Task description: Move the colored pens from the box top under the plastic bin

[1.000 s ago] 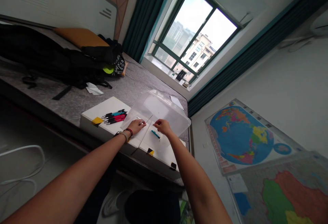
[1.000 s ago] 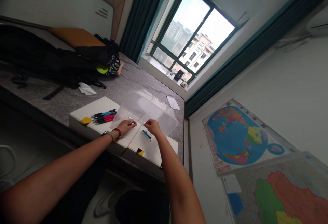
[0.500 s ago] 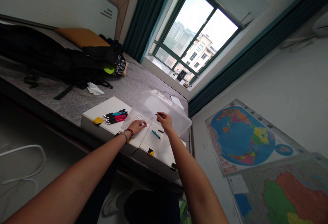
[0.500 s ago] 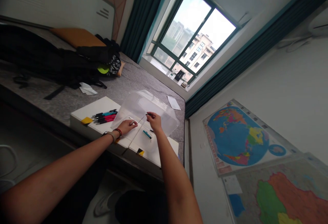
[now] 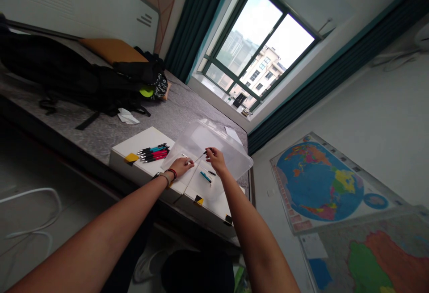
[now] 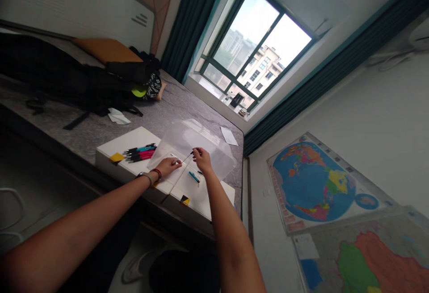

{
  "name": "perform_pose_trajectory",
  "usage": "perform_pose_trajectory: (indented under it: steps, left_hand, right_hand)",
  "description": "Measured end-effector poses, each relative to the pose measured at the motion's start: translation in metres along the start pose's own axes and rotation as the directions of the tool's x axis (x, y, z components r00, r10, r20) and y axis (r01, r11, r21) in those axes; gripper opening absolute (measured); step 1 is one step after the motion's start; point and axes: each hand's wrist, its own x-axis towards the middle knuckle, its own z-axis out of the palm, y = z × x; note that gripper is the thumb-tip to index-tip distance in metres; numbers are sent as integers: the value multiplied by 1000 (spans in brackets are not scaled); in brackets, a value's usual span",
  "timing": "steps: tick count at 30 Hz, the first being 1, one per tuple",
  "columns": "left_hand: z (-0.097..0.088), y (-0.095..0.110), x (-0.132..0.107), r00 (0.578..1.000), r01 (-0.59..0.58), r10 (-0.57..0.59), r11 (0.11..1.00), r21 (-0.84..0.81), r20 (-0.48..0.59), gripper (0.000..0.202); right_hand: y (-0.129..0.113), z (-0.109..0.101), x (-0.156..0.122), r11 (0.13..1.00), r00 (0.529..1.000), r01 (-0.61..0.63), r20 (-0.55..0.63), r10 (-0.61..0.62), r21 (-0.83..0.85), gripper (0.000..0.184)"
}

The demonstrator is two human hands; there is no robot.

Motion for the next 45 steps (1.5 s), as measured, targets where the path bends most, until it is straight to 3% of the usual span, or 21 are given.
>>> perform_pose_trajectory:
  steps: [15, 19, 22, 25, 27, 29, 31, 34, 36, 42, 45]
  left_hand:
    - [-3, 5, -1, 1000, 22, -22, 1000, 4, 5, 32]
    - [-2, 5, -1, 1000, 22, -22, 1000, 7, -3, 33]
    - [-2, 3, 0, 1000, 20, -20, 1000, -1, -8, 33]
    - [0, 0, 1, 1000, 6, -6, 1000, -1, -7, 34]
    - [1, -3, 1, 1000, -2, 2, 1000, -5, -3, 35]
    - [2, -5, 1, 1000, -2, 2, 1000, -2, -5, 36]
    - [2, -7, 1, 1000, -1, 1, 1000, 2, -7, 37]
    - [1, -7, 1, 1000, 0, 0, 1000, -4, -8, 37]
    - [1, -7, 1, 1000, 0, 0, 1000, -9, -4, 37]
    - [0, -7, 2, 1000, 0, 1, 1000, -4, 23, 37]
    - [0, -6, 2, 999, 4, -5, 1000, 23, 41, 37]
  right_hand:
    - [18, 11, -5, 992, 993, -35, 109, 48, -124, 30]
    - [20, 11, -7, 985, 986, -33, 153, 59, -168, 36]
    - [13, -2, -5, 963, 986, 5, 160, 39, -270, 46]
    - [4, -22, 0, 883, 996, 7, 80, 35, -470, 30]
    - [4, -33, 2, 786, 998, -18, 39, 53, -618, 16]
    - [9, -37, 0, 707, 992, -43, 53, 113, -706, 21]
    - [19, -33, -6, 635, 982, -45, 82, 169, -771, 28]
    - [31, -19, -19, 410, 942, -7, 132, 310, -912, 29]
    - [35, -11, -28, 305, 922, 37, 151, 358, -951, 29]
    - [32, -3, -44, 261, 926, 112, 196, 322, -959, 27]
    - [33, -1, -51, 304, 936, 90, 185, 299, -948, 21]
